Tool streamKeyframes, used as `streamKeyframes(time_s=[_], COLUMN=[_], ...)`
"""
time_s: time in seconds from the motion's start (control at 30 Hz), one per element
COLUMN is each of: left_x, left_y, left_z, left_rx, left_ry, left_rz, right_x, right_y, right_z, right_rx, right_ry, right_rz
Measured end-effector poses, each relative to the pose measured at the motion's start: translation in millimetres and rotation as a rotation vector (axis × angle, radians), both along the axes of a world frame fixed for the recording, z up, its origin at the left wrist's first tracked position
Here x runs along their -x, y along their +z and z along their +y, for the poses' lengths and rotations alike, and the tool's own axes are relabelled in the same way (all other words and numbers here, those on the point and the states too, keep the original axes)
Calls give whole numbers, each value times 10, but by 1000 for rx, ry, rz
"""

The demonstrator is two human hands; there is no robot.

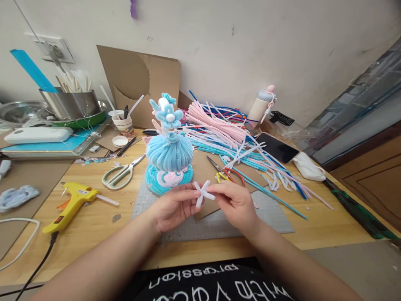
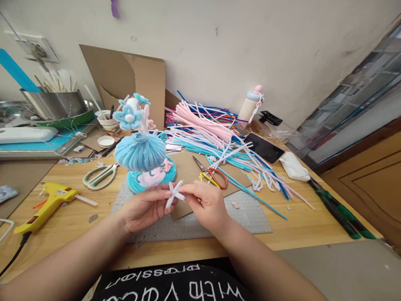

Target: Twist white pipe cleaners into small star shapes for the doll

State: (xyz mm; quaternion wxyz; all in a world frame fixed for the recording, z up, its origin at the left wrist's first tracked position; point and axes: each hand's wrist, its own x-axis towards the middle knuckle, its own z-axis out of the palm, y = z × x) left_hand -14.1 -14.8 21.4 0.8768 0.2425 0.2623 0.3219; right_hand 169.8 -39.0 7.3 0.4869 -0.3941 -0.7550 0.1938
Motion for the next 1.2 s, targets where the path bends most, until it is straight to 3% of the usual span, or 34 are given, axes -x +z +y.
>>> streamKeyframes(time_s=[0.1,0.23,0.53,0.77,1.07,1.2], left_x=[9,4,-2,17,-37,-54], left_y=[0,-15,8,-11,-7,-30], left_z=[-14,-31,-53,-32,-71,-59], left_rx=[-30,-49,-98,-99,-255,-432], left_ry=[-71,-10,-87,-192,-78,66], left_rz=[-5,-7,-50,46,46,209], right_x=[-5,17,79,59,147,131], right_y=[48,106,-22,-13,-29,59], right_z=[-3,-20,-36,-9,-80,-100], right_rx=[-63,-94,76,174,402,406], right_ry=[36,90,187,205,178,75], right_rz=[26,19,279,317,465,333])
